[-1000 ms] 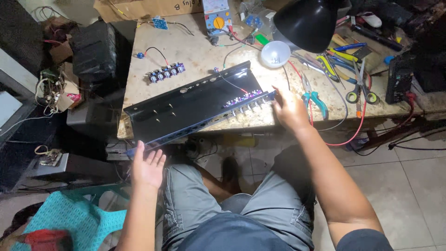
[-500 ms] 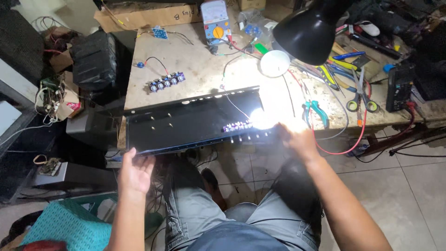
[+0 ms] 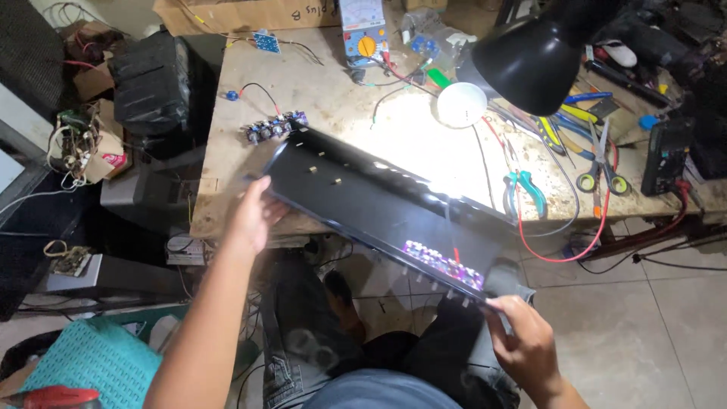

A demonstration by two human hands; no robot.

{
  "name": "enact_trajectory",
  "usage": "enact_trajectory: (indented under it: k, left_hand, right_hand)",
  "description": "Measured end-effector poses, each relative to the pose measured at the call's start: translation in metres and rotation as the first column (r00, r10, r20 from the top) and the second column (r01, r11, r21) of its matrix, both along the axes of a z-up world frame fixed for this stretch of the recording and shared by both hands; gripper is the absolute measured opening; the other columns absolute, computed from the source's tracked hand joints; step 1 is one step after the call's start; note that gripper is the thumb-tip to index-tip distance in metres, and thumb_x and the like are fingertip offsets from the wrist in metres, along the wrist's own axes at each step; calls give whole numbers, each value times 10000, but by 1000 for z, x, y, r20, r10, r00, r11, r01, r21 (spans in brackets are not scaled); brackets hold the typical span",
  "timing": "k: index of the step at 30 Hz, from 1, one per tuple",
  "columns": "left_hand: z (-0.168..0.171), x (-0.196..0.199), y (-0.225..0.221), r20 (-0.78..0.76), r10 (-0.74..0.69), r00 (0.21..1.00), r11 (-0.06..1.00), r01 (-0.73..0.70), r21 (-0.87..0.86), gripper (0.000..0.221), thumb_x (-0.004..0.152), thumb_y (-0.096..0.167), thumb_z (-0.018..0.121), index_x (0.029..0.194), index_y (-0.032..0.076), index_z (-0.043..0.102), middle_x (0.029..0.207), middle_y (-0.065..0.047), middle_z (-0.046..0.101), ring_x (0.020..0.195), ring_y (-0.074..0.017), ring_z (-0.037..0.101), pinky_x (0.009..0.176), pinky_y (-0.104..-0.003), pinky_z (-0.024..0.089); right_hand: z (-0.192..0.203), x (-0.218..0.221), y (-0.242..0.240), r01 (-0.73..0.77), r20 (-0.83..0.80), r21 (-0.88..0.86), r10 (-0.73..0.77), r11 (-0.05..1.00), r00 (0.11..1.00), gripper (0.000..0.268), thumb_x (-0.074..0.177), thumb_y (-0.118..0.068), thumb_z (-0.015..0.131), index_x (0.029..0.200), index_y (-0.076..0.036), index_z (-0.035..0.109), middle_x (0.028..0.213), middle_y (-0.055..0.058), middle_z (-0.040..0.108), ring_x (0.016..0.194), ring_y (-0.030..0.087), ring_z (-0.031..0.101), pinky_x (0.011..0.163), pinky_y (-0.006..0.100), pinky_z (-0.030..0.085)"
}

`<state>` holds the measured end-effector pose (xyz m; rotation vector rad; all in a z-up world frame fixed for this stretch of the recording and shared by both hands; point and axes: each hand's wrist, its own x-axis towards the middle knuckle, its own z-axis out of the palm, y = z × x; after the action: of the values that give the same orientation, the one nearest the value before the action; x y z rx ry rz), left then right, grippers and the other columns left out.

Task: Repairing an electronic device by installing a component with pliers and organizing internal wiring

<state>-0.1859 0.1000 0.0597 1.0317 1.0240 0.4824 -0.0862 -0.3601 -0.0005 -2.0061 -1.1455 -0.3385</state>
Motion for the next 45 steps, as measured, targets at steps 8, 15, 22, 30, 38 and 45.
enact_trajectory:
  k: [8,15,22,30,38,45]
  left_hand:
    - [-84,77,60,-132,-179,975,978,161,-136,270,919,533,610,1046,294,618,879,30,637,596,-135,527,480,-340,390]
    - [-33,93,52,-197,-76,977,996,81,21,227,937,287,749,1088,127,694,921,-21,742,754,-142,694,643,-277,622]
    - [-31,93,69,-334,-117,935,967,183,175,162,992,333,693,1092,208,670,866,109,654,637,-47,635,570,-230,559]
    - [-36,73,49,-275,3,962,887,124,445,469,917,337,695,1332,123,647,1244,0,740,990,-104,719,782,-229,640]
    - [-34,21,-15,-137,49,989,549,87,832,256,939,219,699,1174,118,691,1017,-55,708,774,-169,689,646,-288,576]
    - [-6,54,-79,-286,-324,902,-125,259,958,162,947,223,733,1095,160,741,978,-27,707,938,-263,692,923,-393,502]
  right_hand:
    - [3,-20,-1,16,-99,11,-14,1000,995,164,914,-39,696,1075,-31,666,947,97,711,814,243,692,809,344,557]
    - [15,-40,25,-106,-73,41,109,994,991,158,940,-48,682,1087,1,655,965,120,719,813,281,704,790,364,582]
    - [-25,-53,46,-170,-2,8,170,985,986,201,908,-34,750,1082,10,660,1011,154,740,916,284,734,903,414,606]
    - [-34,-60,110,-244,66,106,238,964,969,225,886,-51,814,1061,-4,680,958,143,755,864,269,750,846,406,632]
    - [-26,-63,168,-306,86,220,294,926,952,129,904,-33,756,992,33,687,852,144,709,722,286,712,728,405,628]
    - [-17,-59,173,-291,7,280,301,915,954,197,865,-121,799,1019,-8,752,862,128,750,741,290,765,712,412,641]
